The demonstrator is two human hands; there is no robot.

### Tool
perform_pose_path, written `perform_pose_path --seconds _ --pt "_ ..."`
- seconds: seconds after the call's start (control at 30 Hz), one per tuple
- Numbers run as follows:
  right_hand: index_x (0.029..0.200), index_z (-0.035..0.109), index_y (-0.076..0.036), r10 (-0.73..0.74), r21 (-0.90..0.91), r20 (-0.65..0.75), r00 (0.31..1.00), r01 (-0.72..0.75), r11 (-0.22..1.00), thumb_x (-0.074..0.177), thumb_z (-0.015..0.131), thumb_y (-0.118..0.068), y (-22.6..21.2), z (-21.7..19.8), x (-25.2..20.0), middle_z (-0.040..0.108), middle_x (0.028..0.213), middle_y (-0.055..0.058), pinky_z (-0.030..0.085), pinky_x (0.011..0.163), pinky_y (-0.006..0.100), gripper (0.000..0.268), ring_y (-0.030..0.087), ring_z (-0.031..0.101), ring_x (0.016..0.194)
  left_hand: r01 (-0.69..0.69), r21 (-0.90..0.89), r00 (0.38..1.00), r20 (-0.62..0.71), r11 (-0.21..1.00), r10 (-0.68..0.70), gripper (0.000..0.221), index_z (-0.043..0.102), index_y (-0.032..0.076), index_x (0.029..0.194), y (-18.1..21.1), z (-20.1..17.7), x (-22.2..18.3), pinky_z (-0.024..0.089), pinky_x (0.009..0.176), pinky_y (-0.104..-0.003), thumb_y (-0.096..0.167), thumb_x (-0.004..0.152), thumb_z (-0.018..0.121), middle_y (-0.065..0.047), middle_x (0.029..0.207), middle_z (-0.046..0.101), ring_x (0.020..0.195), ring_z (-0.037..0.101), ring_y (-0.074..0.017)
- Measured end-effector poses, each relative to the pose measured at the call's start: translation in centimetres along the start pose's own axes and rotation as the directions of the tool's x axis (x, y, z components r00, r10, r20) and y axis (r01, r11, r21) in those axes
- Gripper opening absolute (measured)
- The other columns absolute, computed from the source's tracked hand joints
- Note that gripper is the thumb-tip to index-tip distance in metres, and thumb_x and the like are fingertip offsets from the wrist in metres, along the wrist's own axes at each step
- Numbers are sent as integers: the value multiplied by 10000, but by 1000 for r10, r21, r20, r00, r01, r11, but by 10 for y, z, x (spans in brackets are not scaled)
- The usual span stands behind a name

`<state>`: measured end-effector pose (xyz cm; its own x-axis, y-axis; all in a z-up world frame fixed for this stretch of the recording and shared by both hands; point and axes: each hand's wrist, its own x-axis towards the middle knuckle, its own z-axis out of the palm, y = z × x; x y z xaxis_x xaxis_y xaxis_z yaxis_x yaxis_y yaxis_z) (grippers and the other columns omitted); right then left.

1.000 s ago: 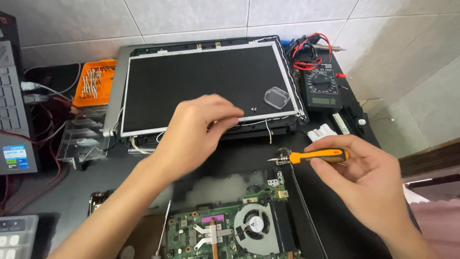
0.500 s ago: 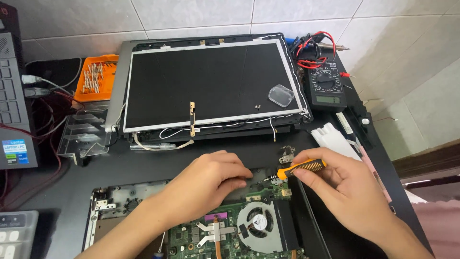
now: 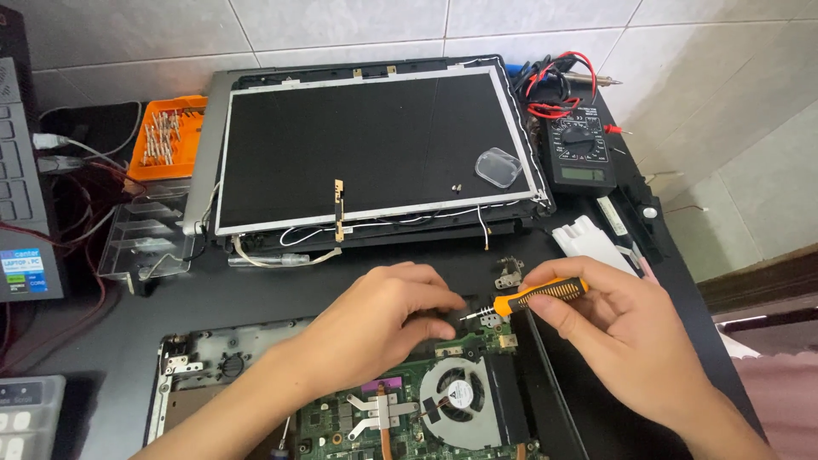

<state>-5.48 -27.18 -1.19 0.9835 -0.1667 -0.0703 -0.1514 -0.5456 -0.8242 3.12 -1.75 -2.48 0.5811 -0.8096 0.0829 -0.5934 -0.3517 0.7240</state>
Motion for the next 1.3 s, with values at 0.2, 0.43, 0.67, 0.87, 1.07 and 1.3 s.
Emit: perform_pose_path --seconds 0.2,0.43,0.67,0.87,1.07,1.3 --pt "997 831 -174 -55 -26 -15 998 55 998 886 776 -229 -1 -2 0 641 530 -50 20 1254 310 135 71 540 504 6 -23 1000 -25 1000 -6 217 758 69 1110 3 2 10 527 769 -373 177 929 709 -48 998 749 898 698 -253" --pt "1050 848 -69 72 134 -40 997 -66 989 874 773 -122 -9 -4 1 749 767 27 457 616 226 199 151 542 555 47 -102 997 -51 994 -52 93 795 128 944 6 -1 17 535 739 -294 155 929 708 12 872 775 797 721 -167" --pt "1041 795 -11 -22 222 -193 981 66 973 887 737 -46 -15 -6 1 771 876 78 499 616 228 168 149 577 601 -120 148 951 -265 982 156 68 740 97 917 -17 -28 40 518 797 -368 86 937 675 -40 894 758 841 690 -235" --pt "1055 801 -33 -6 223 -190 982 49 973 866 754 -58 -14 -5 -1 797 915 61 517 620 217 197 145 604 583 10 221 922 -379 975 77 150 818 145 932 -39 -39 75 505 737 -366 83 931 681 -7 907 762 830 657 -227" --pt "1061 811 -54 30 216 -171 985 8 976 859 759 -79 -15 -7 -1 796 933 56 535 630 225 210 159 621 584 93 212 926 -377 973 -7 175 840 159 943 -35 -34 82 505 739 -374 96 930 677 9 915 760 875 646 -228" --pt "1072 806 -55 10 204 -162 987 23 979 859 754 -76 -14 -7 -1 806 952 54 539 640 221 220 155 622 583 75 215 896 -443 974 29 141 829 121 971 -31 -44 68 524 768 -337 73 924 705 -15 903 755 859 668 -212"
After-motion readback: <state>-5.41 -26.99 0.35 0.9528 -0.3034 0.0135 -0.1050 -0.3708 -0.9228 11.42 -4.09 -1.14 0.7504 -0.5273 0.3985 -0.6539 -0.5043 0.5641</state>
